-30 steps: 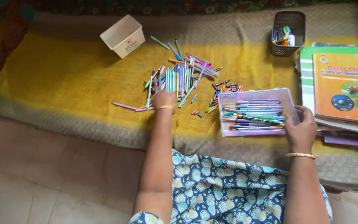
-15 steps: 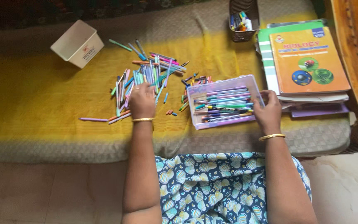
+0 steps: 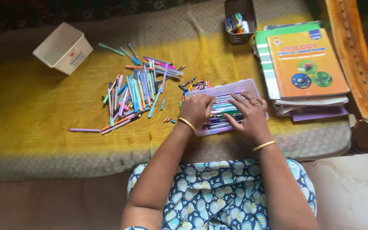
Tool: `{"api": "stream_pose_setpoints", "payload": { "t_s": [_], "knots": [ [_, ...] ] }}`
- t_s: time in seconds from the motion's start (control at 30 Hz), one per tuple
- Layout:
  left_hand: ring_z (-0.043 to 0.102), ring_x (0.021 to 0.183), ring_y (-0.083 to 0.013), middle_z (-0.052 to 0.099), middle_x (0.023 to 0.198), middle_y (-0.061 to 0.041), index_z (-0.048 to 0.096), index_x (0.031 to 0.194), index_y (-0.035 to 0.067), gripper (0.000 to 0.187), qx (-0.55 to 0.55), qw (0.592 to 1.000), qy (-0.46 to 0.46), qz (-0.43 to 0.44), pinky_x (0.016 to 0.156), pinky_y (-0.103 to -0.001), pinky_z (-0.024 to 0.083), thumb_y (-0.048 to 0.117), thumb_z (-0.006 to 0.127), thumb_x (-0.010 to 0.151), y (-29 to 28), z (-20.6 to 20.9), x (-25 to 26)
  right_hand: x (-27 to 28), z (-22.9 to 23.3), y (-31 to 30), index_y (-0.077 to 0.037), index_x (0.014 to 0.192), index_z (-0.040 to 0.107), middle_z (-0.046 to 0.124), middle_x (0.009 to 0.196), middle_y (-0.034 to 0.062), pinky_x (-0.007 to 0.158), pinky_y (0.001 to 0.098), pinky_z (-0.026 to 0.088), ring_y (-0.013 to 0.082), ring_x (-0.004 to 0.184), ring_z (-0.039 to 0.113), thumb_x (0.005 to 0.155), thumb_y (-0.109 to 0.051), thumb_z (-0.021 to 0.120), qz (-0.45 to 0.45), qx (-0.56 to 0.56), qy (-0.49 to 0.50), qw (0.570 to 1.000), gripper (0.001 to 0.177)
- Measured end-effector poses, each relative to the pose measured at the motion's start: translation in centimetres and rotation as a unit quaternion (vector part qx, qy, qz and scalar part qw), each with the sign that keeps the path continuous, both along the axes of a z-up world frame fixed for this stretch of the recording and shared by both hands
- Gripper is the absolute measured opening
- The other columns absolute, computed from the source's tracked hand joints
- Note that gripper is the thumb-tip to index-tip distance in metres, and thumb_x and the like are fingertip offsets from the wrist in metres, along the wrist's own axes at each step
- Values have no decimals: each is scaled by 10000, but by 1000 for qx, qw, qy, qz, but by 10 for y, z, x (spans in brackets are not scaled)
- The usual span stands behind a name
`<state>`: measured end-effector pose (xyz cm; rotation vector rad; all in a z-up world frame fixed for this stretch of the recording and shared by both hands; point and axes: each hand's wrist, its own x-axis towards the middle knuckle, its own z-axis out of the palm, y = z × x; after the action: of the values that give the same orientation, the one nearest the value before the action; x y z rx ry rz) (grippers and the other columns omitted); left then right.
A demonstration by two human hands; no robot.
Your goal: The person sits on the floor and organizes scattered colored pens and pencils into a clear plastic container. They also stack several textbooks and notebooks on a wooden bench beside them.
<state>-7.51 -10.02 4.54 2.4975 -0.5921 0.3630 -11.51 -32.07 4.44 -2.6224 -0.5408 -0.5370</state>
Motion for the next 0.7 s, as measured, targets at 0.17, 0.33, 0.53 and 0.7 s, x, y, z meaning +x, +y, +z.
{"api": "stream_pose_setpoints", "payload": {
  "t_s": [0.17,0.33,0.53,0.7],
  "knots": [
    [718,899,-332,758,963,-127,757,977,83,181,-86,995,-45,29,821,-439,563,230,651,985,87,16,8,5,-11,-11,-255,1378,640,569,1488,25,1116,459,352,255,1443,446,891,-682,536,26,-81,230,969,656],
    [716,927,-323,763,996,-139,782,996,81,157,-106,971,-45,208,824,-420,560,207,693,964,178,6,9,9,-26,-16,-354,1496,494,359,1605,17,1217,507,134,253,1513,234,870,-727,442,71,-162,277,944,731],
    [753,774,-287,774,889,-120,803,933,102,176,-97,916,135,366,737,-413,588,257,765,856,223,-30,19,17,-44,-22,-332,1539,412,251,1663,17,1221,499,129,272,1546,156,908,-740,372,82,-167,302,935,753],
    [740,876,-296,779,955,-116,827,918,143,231,43,914,246,321,823,-416,587,328,831,780,193,-47,34,17,-43,-14,-305,1558,365,194,1672,-8,1226,531,86,217,1542,158,902,-755,351,46,-195,309,930,796]
  ]
}}
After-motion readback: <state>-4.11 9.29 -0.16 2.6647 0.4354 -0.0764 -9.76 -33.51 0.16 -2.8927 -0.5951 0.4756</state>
